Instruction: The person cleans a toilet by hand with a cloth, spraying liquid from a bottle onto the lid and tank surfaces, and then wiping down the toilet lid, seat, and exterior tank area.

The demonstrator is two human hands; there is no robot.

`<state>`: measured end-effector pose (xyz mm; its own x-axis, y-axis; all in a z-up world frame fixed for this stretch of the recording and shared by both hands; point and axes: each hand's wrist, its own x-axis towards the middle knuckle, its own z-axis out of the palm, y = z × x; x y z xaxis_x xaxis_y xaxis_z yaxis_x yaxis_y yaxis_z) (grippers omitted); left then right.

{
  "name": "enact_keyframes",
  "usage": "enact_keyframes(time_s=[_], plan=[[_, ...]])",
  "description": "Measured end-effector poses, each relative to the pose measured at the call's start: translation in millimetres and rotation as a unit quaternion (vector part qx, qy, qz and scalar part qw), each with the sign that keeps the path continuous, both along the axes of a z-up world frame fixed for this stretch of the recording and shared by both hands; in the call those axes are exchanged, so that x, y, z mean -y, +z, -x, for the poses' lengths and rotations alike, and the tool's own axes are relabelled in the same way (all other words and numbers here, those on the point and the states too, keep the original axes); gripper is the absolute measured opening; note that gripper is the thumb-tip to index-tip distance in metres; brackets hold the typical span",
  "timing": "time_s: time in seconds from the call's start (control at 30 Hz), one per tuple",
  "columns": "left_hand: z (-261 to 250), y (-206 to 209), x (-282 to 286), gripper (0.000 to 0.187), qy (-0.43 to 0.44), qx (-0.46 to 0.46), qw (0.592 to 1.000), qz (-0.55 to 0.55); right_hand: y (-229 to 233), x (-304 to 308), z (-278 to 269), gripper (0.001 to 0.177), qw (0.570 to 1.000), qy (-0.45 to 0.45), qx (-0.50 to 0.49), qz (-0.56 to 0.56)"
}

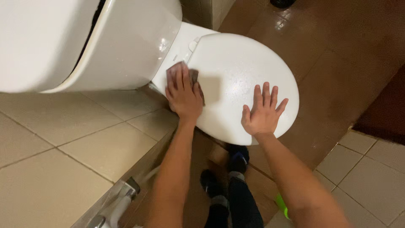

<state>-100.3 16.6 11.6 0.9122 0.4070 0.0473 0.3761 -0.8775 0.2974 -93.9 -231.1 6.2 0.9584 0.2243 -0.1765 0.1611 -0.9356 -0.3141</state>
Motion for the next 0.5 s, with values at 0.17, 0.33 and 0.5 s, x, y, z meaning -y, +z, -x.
enact_keyframes(time_s=[0.17,0.33,0.5], plan=[[65,-3,51,0.073,0.043,-0.081,0.994,0.064,3,-1,2,0.074,1.000,0.004,-0.002,-0.007],[80,13,117,0.070,-0.109,-0.104,0.979,0.140,10,9,1,0.065,0.991,-0.049,-0.049,-0.113],[77,16,135,0.061,-0.170,0.059,0.889,0.421,5,18,48,0.044,0.950,-0.156,0.009,-0.271]])
